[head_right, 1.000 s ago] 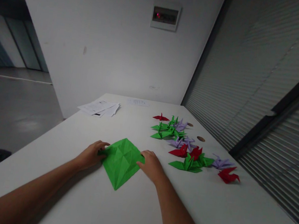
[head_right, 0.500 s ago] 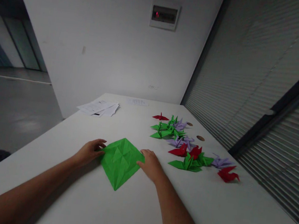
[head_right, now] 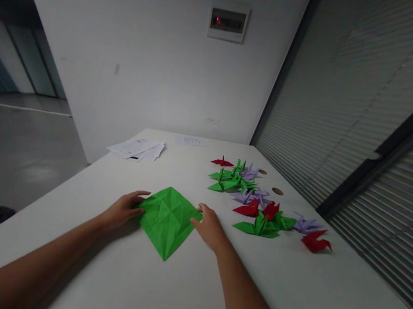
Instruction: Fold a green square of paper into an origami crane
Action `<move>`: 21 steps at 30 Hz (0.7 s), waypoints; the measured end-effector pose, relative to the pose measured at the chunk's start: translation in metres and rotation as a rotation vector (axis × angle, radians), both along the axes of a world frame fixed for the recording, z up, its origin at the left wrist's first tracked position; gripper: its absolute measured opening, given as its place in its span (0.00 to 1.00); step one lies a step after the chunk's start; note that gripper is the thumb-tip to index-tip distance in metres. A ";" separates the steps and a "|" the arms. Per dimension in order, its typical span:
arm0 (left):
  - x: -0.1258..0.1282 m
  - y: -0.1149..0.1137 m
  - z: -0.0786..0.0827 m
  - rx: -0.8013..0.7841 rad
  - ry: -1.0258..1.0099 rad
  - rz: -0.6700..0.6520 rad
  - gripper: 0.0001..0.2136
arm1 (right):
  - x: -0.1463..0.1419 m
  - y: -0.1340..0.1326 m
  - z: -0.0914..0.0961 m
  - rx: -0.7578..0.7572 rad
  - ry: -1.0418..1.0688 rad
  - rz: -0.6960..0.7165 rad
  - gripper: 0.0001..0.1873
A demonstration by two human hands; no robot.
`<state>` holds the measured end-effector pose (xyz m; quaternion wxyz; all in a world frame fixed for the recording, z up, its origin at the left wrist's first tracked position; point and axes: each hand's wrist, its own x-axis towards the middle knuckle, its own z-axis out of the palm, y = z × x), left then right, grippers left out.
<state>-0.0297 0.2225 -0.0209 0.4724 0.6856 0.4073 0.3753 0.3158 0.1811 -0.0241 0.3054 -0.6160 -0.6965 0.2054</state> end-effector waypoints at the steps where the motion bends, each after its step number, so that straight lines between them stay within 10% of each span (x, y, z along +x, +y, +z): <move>1: 0.000 -0.001 0.000 -0.001 -0.007 -0.020 0.30 | 0.001 0.001 0.000 -0.003 0.014 -0.008 0.28; 21: -0.002 0.003 0.000 0.096 0.151 0.049 0.26 | 0.011 0.006 0.000 -0.129 0.282 -0.023 0.22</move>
